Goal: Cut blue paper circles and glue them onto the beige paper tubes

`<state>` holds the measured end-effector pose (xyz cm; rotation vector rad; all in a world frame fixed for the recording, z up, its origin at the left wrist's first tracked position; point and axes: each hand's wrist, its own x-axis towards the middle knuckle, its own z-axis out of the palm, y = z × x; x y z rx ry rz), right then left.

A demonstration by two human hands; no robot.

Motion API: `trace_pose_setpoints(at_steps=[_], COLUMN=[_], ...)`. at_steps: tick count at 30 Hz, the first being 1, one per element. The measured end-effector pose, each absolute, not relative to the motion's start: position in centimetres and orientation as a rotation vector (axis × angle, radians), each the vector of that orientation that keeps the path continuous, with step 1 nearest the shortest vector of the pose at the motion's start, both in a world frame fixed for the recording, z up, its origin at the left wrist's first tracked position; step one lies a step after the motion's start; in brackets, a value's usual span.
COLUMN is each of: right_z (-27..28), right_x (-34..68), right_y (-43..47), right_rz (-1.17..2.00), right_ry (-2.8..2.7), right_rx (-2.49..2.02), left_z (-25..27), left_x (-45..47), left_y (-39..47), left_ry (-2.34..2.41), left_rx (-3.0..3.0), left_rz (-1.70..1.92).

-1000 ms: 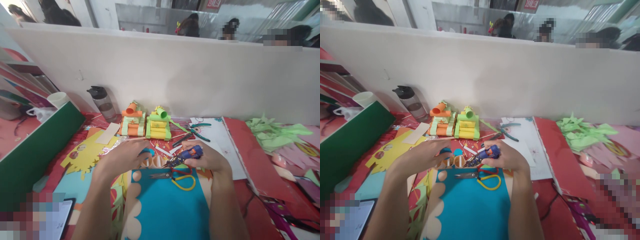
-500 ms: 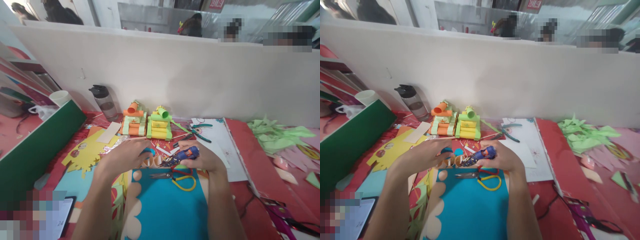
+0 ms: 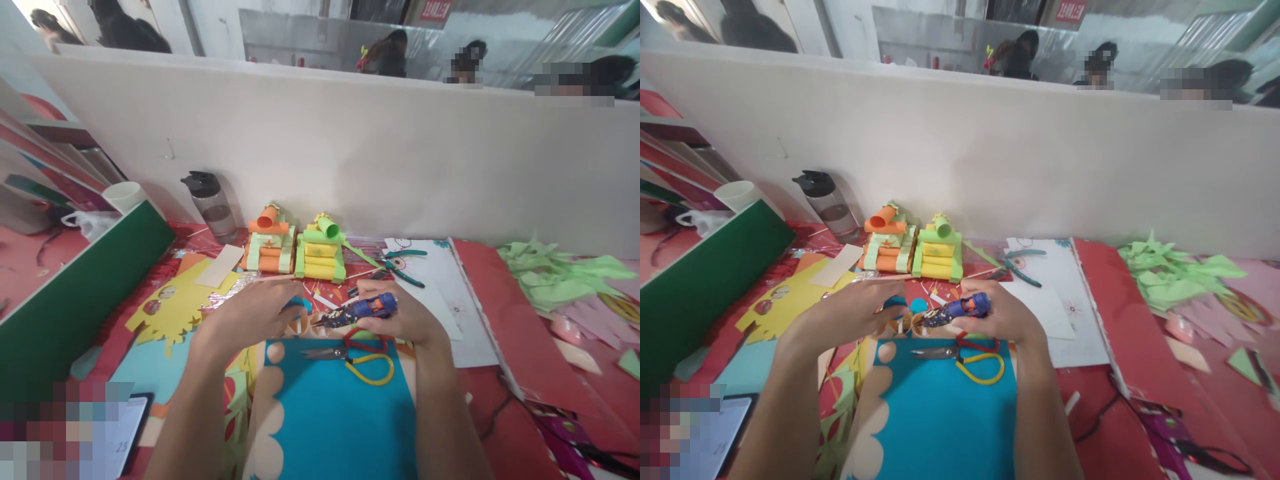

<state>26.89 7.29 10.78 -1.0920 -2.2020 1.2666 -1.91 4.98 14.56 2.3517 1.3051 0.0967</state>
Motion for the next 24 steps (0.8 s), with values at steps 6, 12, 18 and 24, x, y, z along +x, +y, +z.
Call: trace_pose_setpoints(at_steps=[6, 12, 18, 24], right_z=[10.84, 10.75, 10.91, 11.32], right_x=[26.41, 26.53, 26.59, 26.82], right_y=[7.33, 7.27, 7.24, 7.08], right_rz=[1.191, 1.223, 1.263, 1.328], right_ry=[-2.173, -2.145, -2.196, -2.193], right_rx=[-1.080, -1.097, -1.094, -1.089], left_z=[14.37, 14.45, 14.62, 14.61], left_x=[-1.93, -1.87, -1.87, -1.92], left_y=[4.99, 5.03, 5.02, 5.01], left_ry=[1.313, 1.322, 1.316, 1.323], left_rx=[2.367, 2.355, 2.347, 2.350], left_rz=[0.107, 0.092, 0.105, 0.105])
